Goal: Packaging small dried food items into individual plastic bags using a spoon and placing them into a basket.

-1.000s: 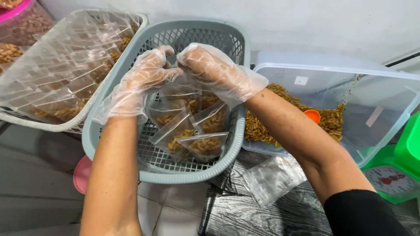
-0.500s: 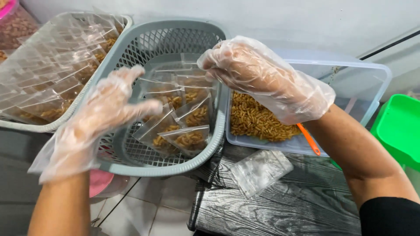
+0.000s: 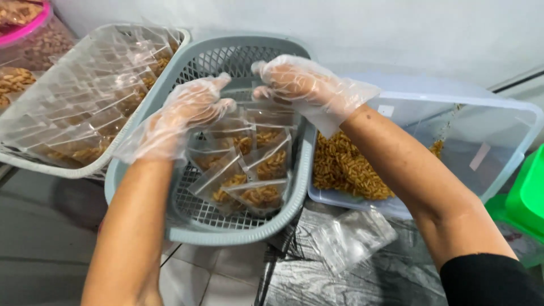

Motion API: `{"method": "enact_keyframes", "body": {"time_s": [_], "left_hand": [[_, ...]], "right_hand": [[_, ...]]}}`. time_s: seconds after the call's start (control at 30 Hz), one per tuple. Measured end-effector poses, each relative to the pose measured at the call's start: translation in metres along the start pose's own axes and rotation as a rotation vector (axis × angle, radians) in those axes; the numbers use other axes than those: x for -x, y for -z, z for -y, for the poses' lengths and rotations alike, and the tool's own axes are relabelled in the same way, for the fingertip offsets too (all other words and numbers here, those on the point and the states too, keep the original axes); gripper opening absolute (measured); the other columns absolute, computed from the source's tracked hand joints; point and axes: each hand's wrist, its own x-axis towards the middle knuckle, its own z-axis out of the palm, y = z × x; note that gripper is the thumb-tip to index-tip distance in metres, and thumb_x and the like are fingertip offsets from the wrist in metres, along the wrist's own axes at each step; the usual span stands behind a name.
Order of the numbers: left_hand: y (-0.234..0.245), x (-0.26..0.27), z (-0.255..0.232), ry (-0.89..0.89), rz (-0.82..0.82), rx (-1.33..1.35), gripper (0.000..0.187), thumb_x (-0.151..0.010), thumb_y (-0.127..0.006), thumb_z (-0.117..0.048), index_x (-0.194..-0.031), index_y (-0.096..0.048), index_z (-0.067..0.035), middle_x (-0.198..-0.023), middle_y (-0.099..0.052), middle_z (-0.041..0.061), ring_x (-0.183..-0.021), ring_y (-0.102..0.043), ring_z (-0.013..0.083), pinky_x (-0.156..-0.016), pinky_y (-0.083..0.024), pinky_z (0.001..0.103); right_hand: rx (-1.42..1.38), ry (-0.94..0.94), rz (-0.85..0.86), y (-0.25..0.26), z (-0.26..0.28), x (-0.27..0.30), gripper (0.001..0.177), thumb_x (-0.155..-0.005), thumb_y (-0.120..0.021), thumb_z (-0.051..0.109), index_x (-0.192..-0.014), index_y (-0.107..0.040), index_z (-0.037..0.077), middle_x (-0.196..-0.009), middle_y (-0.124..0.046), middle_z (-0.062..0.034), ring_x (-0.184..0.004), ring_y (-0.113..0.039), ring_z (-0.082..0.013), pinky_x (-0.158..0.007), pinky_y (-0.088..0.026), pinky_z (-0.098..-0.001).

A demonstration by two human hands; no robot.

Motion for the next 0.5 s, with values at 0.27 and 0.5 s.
{"method": "enact_keyframes", "body": {"time_s": [0.27,0.5], "left_hand": [[-0.051,-0.08,0.017,-0.016,0.071,0.214,0.033,-0.087,-0.071,-0.051,-0.113,-0.075,-0.03,-0.117,-0.074,0.005,-0.119,-0.066,0.0308,-0.098,-0.052,0.045],[0.022,-0.03,-0.005,0.25,0.063,0.852,0.017,-0.088,-0.061,-0.005,-0.08,-0.072,-0.016,-0.08,-0.073,0.002,-0.073,-0.065,0.0157,-0.062,-0.05,0.034]], "right_hand": [[0.907,-0.091,-0.115,-0.048,0.02,0.004,0.03,-0.087,-0.07,0.04,-0.094,-0.073,0.011,-0.087,-0.071,-0.0031,-0.084,-0.066,-0.0149,-0.082,-0.054,-0.0308],[1.182,-0.067,-0.095,-0.005,0.012,-0.038,0.037,-0.091,-0.056,0.056,-0.084,-0.066,0.021,-0.085,-0.065,0.0054,-0.078,-0.063,-0.0103,-0.079,-0.056,-0.0285]]}}
